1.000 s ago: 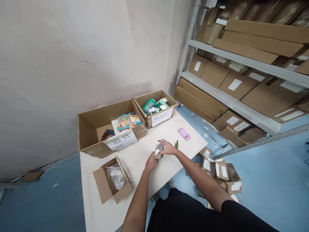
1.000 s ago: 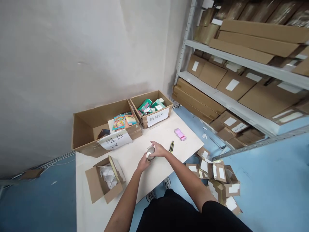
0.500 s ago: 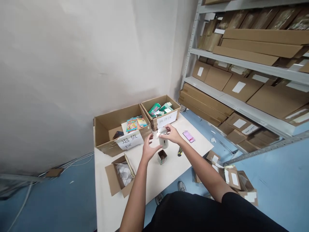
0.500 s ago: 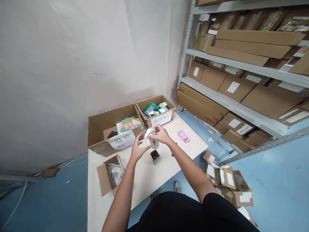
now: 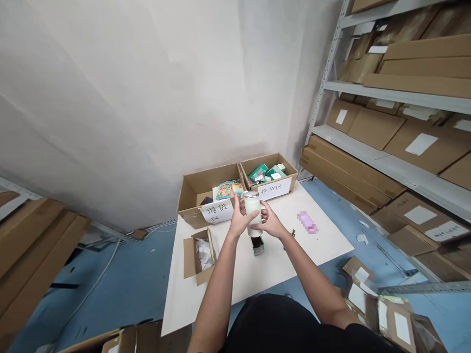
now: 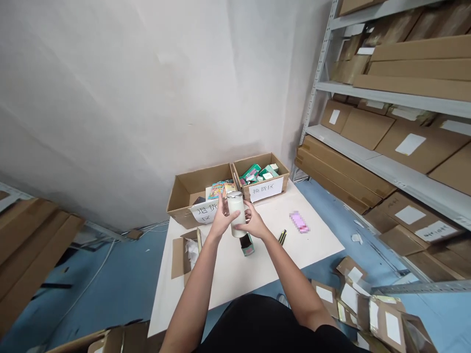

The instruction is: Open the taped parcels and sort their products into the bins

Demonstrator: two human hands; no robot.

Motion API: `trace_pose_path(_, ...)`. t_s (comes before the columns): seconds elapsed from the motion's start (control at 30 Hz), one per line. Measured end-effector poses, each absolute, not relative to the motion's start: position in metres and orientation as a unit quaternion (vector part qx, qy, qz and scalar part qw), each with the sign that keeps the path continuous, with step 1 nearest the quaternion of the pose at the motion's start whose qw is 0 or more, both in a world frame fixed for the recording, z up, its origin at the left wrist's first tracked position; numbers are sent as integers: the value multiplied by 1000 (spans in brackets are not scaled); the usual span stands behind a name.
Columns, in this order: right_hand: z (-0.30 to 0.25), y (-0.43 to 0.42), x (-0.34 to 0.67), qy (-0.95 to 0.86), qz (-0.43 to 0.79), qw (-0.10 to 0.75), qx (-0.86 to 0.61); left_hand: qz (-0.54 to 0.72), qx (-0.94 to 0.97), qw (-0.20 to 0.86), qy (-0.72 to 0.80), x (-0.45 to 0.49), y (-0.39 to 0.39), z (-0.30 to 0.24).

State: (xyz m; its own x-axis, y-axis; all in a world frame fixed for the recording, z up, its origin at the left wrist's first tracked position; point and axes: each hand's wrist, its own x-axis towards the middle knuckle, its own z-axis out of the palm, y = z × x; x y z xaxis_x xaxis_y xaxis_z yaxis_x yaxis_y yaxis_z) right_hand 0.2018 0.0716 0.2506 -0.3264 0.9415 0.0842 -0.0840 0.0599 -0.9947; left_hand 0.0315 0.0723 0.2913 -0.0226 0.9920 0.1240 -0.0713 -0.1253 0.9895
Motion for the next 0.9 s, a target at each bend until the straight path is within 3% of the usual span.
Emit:
trace_pose_path(0.1, 253, 66, 196, -595, 525, 465, -393, 543, 501, 444, 507, 40, 73, 299)
trace_pose_path(0.23, 256, 63, 206, -626, 550, 430, -347, 550, 479, 489, 479, 46, 77, 305)
trace_pose_path(0.37, 252, 60, 214, -598, 499, 441, -447, 527, 501, 497, 473, 46, 86, 307)
trace_pose_path(0.57, 243, 59, 218, -562, 600, 450, -350, 510, 495, 527, 466, 43, 95, 302)
trace_pose_path(0.73, 236, 61, 225, -573, 527, 467, -419, 510, 493, 529, 466, 46, 95, 300)
trace_pose_path(0.9, 231, 64, 226, -557, 594, 457, -358, 497, 479, 565, 453, 50, 94, 302)
